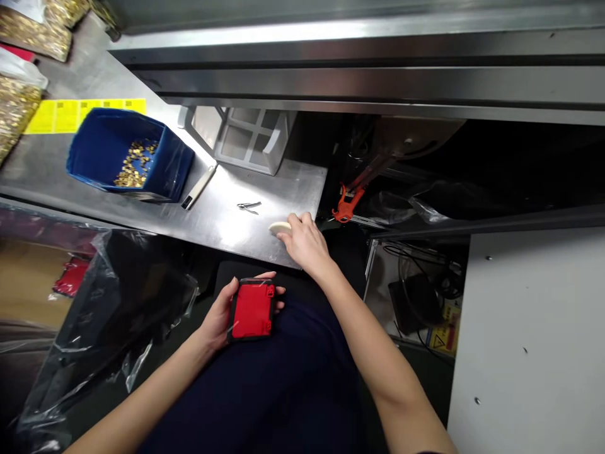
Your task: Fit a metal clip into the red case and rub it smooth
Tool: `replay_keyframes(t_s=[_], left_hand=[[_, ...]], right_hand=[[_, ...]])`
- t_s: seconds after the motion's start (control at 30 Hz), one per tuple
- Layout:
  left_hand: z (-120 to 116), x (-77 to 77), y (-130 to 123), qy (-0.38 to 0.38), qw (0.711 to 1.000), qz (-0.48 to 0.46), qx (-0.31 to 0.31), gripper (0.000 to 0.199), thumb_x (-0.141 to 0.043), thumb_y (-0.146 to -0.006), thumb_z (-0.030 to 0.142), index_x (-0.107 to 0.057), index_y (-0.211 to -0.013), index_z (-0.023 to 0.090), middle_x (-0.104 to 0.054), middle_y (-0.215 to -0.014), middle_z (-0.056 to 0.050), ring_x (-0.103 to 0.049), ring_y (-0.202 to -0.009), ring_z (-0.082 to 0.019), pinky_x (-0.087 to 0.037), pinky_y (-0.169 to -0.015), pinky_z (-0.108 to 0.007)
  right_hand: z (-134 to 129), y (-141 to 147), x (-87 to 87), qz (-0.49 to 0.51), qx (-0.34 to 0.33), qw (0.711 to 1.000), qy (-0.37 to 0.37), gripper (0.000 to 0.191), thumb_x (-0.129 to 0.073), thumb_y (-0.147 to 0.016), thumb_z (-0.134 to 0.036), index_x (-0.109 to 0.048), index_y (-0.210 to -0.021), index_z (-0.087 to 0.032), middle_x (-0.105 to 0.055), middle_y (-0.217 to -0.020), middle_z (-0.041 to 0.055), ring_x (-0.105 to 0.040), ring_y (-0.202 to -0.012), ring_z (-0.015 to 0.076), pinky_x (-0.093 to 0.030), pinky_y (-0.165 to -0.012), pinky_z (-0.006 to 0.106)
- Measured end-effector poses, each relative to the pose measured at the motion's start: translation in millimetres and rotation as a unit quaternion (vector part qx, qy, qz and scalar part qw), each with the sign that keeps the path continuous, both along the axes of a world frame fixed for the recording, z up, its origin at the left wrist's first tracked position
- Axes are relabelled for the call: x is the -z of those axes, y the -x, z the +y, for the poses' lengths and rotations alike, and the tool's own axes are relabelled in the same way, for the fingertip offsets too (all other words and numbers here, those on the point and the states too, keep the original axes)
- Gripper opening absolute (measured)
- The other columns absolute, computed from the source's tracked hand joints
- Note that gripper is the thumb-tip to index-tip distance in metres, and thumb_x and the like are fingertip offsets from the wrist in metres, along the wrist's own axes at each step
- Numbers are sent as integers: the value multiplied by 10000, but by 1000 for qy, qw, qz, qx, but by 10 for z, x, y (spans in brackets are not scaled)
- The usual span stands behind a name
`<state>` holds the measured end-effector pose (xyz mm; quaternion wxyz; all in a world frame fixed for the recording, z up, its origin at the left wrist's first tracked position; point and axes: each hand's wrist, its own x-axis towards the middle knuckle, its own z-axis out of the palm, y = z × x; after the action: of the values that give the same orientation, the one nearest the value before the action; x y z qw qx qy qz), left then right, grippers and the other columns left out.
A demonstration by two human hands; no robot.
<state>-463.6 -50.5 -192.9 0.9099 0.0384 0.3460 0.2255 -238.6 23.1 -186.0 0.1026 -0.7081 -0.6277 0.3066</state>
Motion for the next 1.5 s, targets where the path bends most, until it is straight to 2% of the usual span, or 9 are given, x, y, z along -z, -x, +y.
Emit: replay_keyframes(t_s=[0.13,0.23,0.43,0.63,0.77,0.93,1.17,1.33,1.5], left_hand=[[80,17,-31,34,999,9,-8,673,-479,-960,586,-538,-1405,85,-721,-1201,-227,-732,-1011,-348,-575,-907,-440],[136,-30,-76,51,998,38,2,600,-472,-977,531,-598,-1345,74,-766,-1081,-198,-757,-871,-290,-605,-775,-359],[172,-82,-140,90,990,92,54,601,-480,-962,540,-648,-1286,64,-772,-1045,-211,-756,-851,-307,-621,-717,-372],[163,-72,-172,97,982,154,58,527,-515,-963,505,-698,-1197,69,-786,-851,-146,-711,-617,-205,-588,-563,-277],[158,-69,-212,100,981,143,79,586,-494,-955,551,-669,-1257,81,-784,-968,-183,-749,-757,-272,-623,-649,-346],[165,-32,-201,87,977,172,87,557,-534,-949,527,-690,-1216,63,-784,-815,-148,-717,-614,-227,-587,-545,-289],[187,-24,-205,88,980,152,93,539,-521,-956,519,-687,-1217,78,-788,-925,-170,-747,-736,-265,-626,-642,-340],[182,-18,-198,98,975,179,88,512,-516,-965,502,-703,-1166,70,-775,-805,-135,-706,-606,-212,-587,-548,-281],[196,-35,-203,98,979,147,96,557,-442,-982,534,-679,-1219,89,-777,-965,-183,-749,-801,-286,-626,-692,-369]], right_hand=[[-563,-138,-426,135,-23,989,48,234,-435,-1025,-444,-523,-1144,-263,-664,-864,-11,-653,-747,188,-441,-660,285],[-908,-125,-640,157,-113,979,72,221,-429,-1037,-428,-536,-1152,-272,-711,-920,-13,-677,-783,169,-411,-653,268],[-1096,94,-558,9,-295,955,32,301,-361,-1050,-418,-592,-1023,-227,-741,-754,18,-652,-592,160,-208,-522,321],[-978,-21,-511,-9,-275,961,32,324,-346,-1055,-473,-584,-1063,-253,-757,-758,5,-673,-606,157,-155,-526,323],[-981,54,-508,21,-309,950,33,285,-391,-1041,-463,-568,-974,-250,-748,-755,-11,-660,-585,147,-149,-518,322],[-912,132,-457,8,-257,966,16,360,-312,-1059,-498,-574,-1025,-253,-761,-802,7,-690,-650,164,-148,-527,324],[-988,79,-485,24,-270,961,52,310,-376,-1045,-480,-570,-960,-253,-756,-785,-10,-690,-642,160,-143,-528,325],[-966,84,-498,18,-232,970,70,291,-365,-1053,-464,-575,-1133,-279,-778,-859,1,-718,-711,170,-154,-544,320],[-1015,156,-518,15,-246,966,77,331,-344,-1050,-489,-592,-1016,-272,-769,-831,-5,-716,-688,177,-148,-545,327]])
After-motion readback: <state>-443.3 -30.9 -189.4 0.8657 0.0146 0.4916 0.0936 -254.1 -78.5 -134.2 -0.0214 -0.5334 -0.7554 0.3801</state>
